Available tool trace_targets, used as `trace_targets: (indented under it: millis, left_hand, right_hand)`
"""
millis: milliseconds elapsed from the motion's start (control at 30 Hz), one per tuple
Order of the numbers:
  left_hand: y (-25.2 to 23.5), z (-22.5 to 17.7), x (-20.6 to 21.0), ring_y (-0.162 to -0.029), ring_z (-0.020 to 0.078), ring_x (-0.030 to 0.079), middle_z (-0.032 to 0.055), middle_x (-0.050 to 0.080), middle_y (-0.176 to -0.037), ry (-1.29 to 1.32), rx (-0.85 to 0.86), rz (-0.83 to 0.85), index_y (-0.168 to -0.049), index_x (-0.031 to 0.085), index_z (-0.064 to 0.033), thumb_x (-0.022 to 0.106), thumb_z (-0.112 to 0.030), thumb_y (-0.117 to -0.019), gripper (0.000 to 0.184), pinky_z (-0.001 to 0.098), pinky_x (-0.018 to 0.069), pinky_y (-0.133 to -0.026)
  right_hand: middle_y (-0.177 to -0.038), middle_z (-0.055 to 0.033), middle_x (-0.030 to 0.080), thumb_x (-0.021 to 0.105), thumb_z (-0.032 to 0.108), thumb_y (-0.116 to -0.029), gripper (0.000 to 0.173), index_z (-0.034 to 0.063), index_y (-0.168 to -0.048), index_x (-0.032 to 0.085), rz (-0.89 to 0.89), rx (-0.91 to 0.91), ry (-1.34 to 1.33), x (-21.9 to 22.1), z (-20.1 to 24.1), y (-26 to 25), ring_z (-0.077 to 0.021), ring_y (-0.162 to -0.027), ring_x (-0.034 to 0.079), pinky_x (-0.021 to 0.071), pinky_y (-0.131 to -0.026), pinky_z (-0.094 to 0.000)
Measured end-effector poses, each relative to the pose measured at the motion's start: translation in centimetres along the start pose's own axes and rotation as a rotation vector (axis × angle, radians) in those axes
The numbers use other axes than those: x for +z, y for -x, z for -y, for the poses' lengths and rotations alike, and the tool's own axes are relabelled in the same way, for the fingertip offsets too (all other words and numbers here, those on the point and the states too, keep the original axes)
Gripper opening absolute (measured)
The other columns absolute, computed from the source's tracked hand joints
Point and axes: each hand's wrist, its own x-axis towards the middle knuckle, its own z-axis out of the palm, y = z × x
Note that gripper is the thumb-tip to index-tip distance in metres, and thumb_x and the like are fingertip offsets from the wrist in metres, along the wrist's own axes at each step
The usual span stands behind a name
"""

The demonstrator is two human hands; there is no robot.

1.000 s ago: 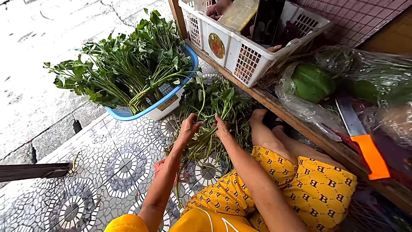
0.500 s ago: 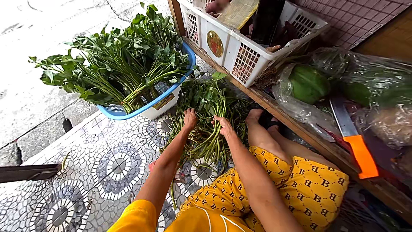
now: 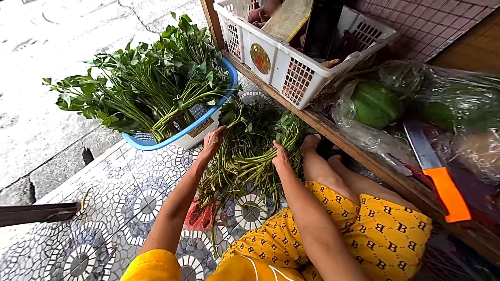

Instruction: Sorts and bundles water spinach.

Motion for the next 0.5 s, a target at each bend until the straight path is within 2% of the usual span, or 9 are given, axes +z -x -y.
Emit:
trace_targets:
  millis: [100, 200, 300, 367, 400, 433, 467, 500]
  left_hand:
    - [0.5, -2.6, -0.8, -0.118, 0.0471, 0.061, 0.0294, 0.061, -0.13, 0.143, -0.098, 0.063, -0.143, 0.059, -0.0073, 0.046, -0.016, -0.1095, 0.037, 0.063, 0.0457, -0.101]
    - [0.7, -4.9, -0.1, -0.117, 0.0416, 0.059, 0.0273, 0.058, -0.135, 0.336, -0.198, 0.109, -0.149, 0.054, -0.0107, 0.045, -0.014, -0.1097, 0.041, 0.0581, 0.0465, -0.1]
    - [0.8, -6.7, 2.1, -0.093, 0.0294, 0.067, 0.0218, 0.066, -0.118, 0.51, -0.215, 0.068, -0.142, 0.055, -0.0041, 0.048, -0.015, -0.1088, 0.036, 0.048, 0.0554, -0.085]
    - [0.8, -8.3, 3.5, -0.086, 0.0254, 0.069, 0.0199, 0.068, -0.11, 0.595, -0.231, 0.052, -0.133, 0.055, 0.0004, 0.053, -0.015, -0.1072, 0.03, 0.0449, 0.0578, -0.082]
    - [0.9, -9.0, 4.2, -0.086, 0.0249, 0.069, 0.0193, 0.068, -0.109, 0.624, -0.234, 0.041, -0.13, 0.057, 0.0017, 0.055, -0.015, -0.1062, 0.029, 0.0443, 0.0582, -0.082]
    - [1.0, -9.8, 4.9, -0.087, 0.0245, 0.07, 0.0186, 0.069, -0.108, 0.646, -0.232, 0.03, -0.128, 0.058, 0.0024, 0.057, -0.014, -0.1053, 0.028, 0.0438, 0.0586, -0.083]
    - [1.1, -10.5, 5.5, -0.089, 0.0241, 0.071, 0.018, 0.07, -0.108, 0.654, -0.229, 0.016, -0.126, 0.06, 0.0024, 0.059, -0.014, -0.1043, 0.027, 0.0437, 0.059, -0.085]
    - [1.2, -11.1, 6.1, -0.092, 0.0242, 0.07, 0.0176, 0.071, -0.109, 0.647, -0.228, -0.009, -0.124, 0.062, 0.0019, 0.062, -0.014, -0.103, 0.027, 0.0445, 0.0574, -0.087]
  right_hand:
    - [-0.092, -0.0066, 0.057, 0.068, 0.013, -0.0988, 0.025, 0.0027, -0.12, 0.059, 0.178, 0.031, 0.059, 1.1, -0.2, 1.4, -0.0159, -0.072, 0.055, 0.0523, -0.068, -0.0325]
    - [-0.1, -0.0081, 0.065, 0.066, 0.013, -0.1004, 0.025, 0.0029, -0.122, 0.059, 0.33, 0.076, 0.085, 1.6, -0.5, 2.3, -0.015, -0.076, 0.061, 0.0548, -0.07, -0.0314]
    - [-0.091, -0.0067, 0.065, 0.067, 0.011, -0.0993, 0.019, 0.0046, -0.115, 0.06, 0.391, 0.071, 0.087, 1.9, -0.8, 3.0, -0.0147, -0.074, 0.063, 0.0559, -0.07, -0.0314]
    - [-0.089, -0.0049, 0.063, 0.066, 0.013, -0.1006, 0.018, 0.006, -0.116, 0.06, 0.404, 0.059, 0.081, 1.9, -0.7, 3.2, -0.0141, -0.075, 0.061, 0.0551, -0.071, -0.0313]
    - [-0.091, -0.005, 0.063, 0.066, 0.017, -0.1012, 0.021, 0.0065, -0.118, 0.06, 0.402, 0.053, 0.092, 1.9, -0.8, 3.1, -0.0145, -0.078, 0.062, 0.0554, -0.073, -0.0321]
    - [-0.099, -0.0082, 0.065, 0.066, 0.021, -0.1017, 0.028, 0.0052, -0.123, 0.059, 0.404, 0.057, 0.105, 1.9, -0.8, 3.0, -0.0175, -0.086, 0.063, 0.0553, -0.08, -0.0358]
    - [-0.113, -0.0138, 0.066, 0.065, 0.026, -0.1024, 0.038, 0.0031, -0.132, 0.056, 0.422, 0.064, 0.115, 1.8, -0.8, 2.8, -0.0219, -0.1, 0.064, 0.0553, -0.089, -0.0408]
    - [-0.12, -0.0167, 0.065, 0.064, 0.029, -0.1032, 0.044, 0.0021, -0.136, 0.054, 0.436, 0.066, 0.124, 1.8, -0.9, 2.8, -0.024, -0.107, 0.064, 0.0545, -0.094, -0.0428]
